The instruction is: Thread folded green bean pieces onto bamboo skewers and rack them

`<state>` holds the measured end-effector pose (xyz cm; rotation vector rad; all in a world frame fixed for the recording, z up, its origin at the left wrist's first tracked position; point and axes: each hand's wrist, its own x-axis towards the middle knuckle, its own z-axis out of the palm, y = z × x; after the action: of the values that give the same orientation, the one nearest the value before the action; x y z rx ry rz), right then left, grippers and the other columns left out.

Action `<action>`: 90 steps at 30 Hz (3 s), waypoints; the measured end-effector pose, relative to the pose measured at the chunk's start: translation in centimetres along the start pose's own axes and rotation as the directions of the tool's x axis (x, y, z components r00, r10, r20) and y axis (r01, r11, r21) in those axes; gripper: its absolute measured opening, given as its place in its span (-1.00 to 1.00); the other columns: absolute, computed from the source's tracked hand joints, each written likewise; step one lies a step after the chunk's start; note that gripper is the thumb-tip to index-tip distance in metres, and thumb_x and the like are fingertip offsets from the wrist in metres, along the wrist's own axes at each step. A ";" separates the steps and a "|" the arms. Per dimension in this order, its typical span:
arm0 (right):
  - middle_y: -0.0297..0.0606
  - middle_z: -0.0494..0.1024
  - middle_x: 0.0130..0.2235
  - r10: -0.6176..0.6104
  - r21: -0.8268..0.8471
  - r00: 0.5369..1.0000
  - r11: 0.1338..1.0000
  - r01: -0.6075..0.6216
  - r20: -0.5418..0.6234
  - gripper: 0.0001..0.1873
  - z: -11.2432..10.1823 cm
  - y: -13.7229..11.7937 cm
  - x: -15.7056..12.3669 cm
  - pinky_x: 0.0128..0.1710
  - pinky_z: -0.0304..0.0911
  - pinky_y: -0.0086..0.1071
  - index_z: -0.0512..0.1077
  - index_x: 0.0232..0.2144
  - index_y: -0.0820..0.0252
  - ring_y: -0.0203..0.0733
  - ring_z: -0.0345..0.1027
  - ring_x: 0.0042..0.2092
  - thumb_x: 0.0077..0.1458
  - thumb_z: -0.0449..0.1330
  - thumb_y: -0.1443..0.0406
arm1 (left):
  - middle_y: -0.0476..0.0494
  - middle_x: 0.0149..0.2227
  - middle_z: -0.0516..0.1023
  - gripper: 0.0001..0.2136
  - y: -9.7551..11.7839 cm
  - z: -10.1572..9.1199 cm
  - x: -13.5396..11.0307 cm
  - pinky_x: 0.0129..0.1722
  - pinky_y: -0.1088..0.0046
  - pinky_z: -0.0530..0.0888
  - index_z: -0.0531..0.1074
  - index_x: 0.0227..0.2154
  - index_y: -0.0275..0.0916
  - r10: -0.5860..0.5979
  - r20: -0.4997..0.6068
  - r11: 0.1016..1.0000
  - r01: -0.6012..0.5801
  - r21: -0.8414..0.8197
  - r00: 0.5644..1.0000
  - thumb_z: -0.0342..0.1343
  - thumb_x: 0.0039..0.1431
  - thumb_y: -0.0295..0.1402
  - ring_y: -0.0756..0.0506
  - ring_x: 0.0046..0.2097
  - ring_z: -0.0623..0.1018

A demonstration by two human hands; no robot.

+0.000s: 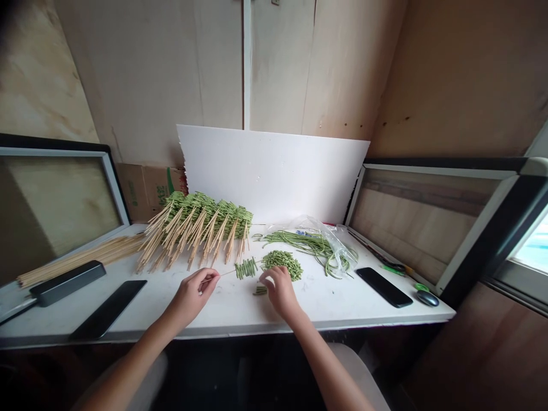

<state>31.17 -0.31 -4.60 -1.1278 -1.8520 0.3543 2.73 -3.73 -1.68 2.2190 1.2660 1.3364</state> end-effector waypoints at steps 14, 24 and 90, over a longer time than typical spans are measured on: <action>-0.15 0.68 -0.15 0.384 0.819 0.913 0.475 -0.322 0.136 -0.58 -1.7 -2.4 1.4 -0.14 0.41 -0.21 0.58 -0.30 0.07 0.02 0.52 -0.02 -0.08 0.47 -0.06 | -0.13 -0.23 0.58 -0.87 1.4 0.1 -0.1 -0.20 0.40 0.53 0.43 -0.20 -0.16 0.053 0.004 0.998 -0.053 0.020 0.999 0.00 0.43 -0.30 -0.11 -0.22 0.60; -0.17 0.71 -0.22 0.418 0.844 0.898 0.423 -0.329 0.141 -0.64 -2.1 -3.2 1.5 -0.14 0.43 -0.21 0.63 -0.33 0.07 0.03 0.56 -0.04 -0.15 0.53 0.05 | -0.15 -0.25 0.58 -0.84 1.5 -0.1 -0.1 -0.24 0.40 0.52 0.44 -0.21 -0.17 0.051 0.007 0.999 -0.051 0.010 0.999 -0.01 0.43 -0.29 -0.12 -0.23 0.59; -0.23 0.61 -0.35 0.359 0.648 0.933 0.714 -0.265 -0.013 -0.66 -3.1 -4.3 1.3 -0.24 0.32 -0.28 0.64 -0.35 0.15 -0.18 0.36 -0.32 -0.03 0.46 0.02 | -0.06 -0.37 0.61 -0.87 0.6 -0.1 -0.2 -0.29 0.52 0.47 0.52 -0.27 -0.18 0.099 -0.017 0.995 -0.099 0.010 0.995 0.12 0.39 -0.32 -0.05 -0.33 0.60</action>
<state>31.07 -2.20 0.48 -0.9382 -1.2414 0.9999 2.94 -4.25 -1.41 2.3085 1.1837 1.3913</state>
